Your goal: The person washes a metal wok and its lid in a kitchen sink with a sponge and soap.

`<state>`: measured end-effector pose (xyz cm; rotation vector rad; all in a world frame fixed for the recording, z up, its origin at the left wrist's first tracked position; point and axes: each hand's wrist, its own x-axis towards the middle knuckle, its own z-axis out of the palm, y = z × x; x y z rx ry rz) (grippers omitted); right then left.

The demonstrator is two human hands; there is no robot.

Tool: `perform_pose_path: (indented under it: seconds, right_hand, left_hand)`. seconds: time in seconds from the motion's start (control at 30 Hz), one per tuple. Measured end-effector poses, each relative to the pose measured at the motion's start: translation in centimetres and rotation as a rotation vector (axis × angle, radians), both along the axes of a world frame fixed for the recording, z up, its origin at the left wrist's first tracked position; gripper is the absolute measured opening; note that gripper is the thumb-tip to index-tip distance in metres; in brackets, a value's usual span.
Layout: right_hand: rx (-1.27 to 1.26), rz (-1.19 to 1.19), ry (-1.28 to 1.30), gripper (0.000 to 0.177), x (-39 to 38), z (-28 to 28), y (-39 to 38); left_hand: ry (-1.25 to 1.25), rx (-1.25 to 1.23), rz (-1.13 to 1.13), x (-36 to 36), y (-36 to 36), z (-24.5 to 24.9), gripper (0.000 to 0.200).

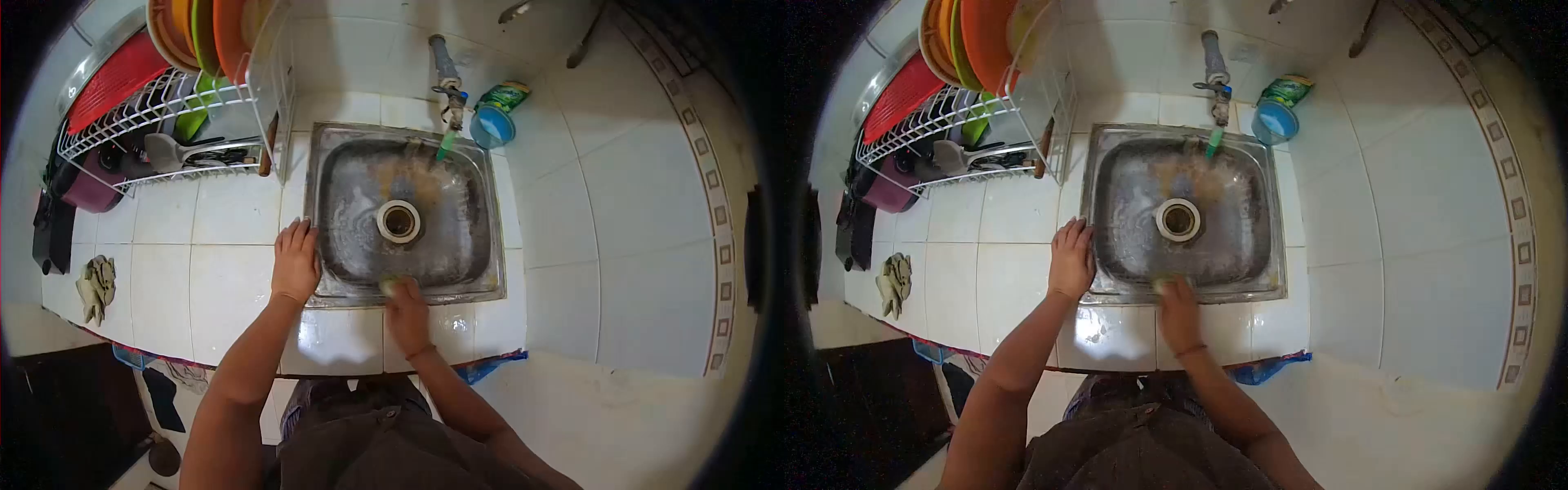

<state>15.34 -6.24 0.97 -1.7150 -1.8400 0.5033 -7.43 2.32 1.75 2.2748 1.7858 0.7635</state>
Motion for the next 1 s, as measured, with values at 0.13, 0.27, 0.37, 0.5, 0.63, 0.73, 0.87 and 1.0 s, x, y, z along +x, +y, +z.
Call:
perform_pose_path:
  seconds: [0.13,0.27,0.37,0.5,0.63,0.73,0.87,1.0]
  right_hand:
    - [-0.067,0.15,0.143,0.028,-2.4,1.3,0.5]
    - [0.131,-0.014,-0.101,0.026,9.4,-0.6,-1.3]
    - [0.122,-0.204,-0.231,0.026,16.4,0.8,0.6]
    - [0.185,-0.256,-0.255,0.025,16.6,1.9,3.8]
    - [0.121,-0.171,-0.307,0.027,14.9,1.6,-0.5]
    - [0.116,-0.128,-0.308,0.029,17.5,0.4,-0.7]
    - [0.254,-0.055,-0.365,0.029,21.4,1.0,8.7]
    - [0.218,-0.01,-0.434,0.026,21.0,1.0,13.7]
  left_hand:
    - [0.001,-0.014,-0.02,-0.2,-0.2,-0.1,0.043]
    - [0.02,0.0,-0.008,-0.1,0.0,-0.3,0.04]
    - [0.028,-0.008,-0.001,0.1,-0.1,-0.2,0.038]
    - [0.019,0.007,-0.015,-0.1,0.0,-0.4,0.04]
    - [0.023,-0.004,-0.005,0.1,0.0,-0.2,0.039]
    - [0.039,-0.008,0.002,0.3,-0.1,0.1,0.04]
    - [0.035,-0.024,0.011,0.4,0.0,0.3,0.037]
    - [0.026,-0.023,0.012,0.4,0.0,0.3,0.039]
